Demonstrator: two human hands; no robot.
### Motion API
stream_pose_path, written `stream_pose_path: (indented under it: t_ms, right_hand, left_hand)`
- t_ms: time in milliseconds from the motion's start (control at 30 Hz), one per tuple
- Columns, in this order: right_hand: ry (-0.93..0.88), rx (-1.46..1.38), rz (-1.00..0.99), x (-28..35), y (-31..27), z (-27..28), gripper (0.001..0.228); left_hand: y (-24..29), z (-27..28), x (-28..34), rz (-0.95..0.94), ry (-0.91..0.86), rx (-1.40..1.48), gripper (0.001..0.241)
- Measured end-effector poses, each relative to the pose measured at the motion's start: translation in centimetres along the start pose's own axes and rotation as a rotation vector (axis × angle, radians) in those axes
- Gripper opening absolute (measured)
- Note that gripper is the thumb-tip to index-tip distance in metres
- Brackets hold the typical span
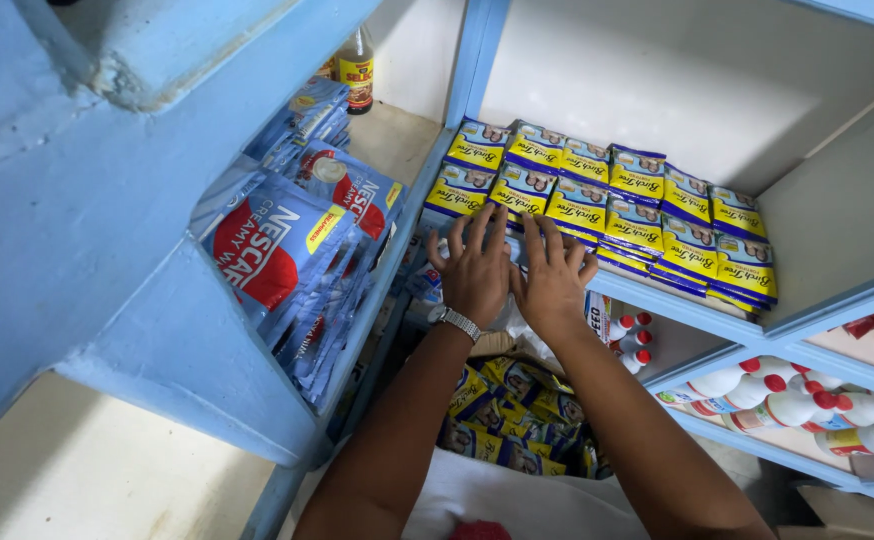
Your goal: Stocking and organizing milk powder sachets on a grocery store shelf.
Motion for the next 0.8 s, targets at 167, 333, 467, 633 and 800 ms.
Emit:
stream_pose_path:
  t_ms: [167,333,467,633,800]
  right_hand:
    - [0.002,0.011,-0.001,0.2,0.0,0.4,0.077]
    - [0.015,0.014,0.014,0.2,0.1,0.2,0.077]
    - [0.002,0.004,-0.001,0.0,0.2,0.3,0.077]
    - [0.034,-0.022,0.016,0.9,0.0,1.0,0.078]
    - [0.043,0.007,0.11,3.6,-0.2,2.8,0.076]
  left_hand:
    - [0.2,0.6,-0.2,0.016,0.004,0.023,0.057]
    - [0.1,0.4,-0.1,-0.001,0.004,0.008,0.056]
    - [0.0,0.4,-0.3,-0.006,-0.01,0.001,0.055]
    - [0.3,1.0,-0.1,-0.012,0.021,0.009,0.056]
    - [1.7,3.8,0.5,-0.119,0.138,0.182,0.041]
Point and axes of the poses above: each hand's wrist, its own x-axis away from the middle knuckle, its own z-axis out of the back of the hand, y = z × x, the point moved 5 cm from there along -x, towards the middle knuckle, and after that the axes turned 7 degrees about -y, right-handed, at the moved point
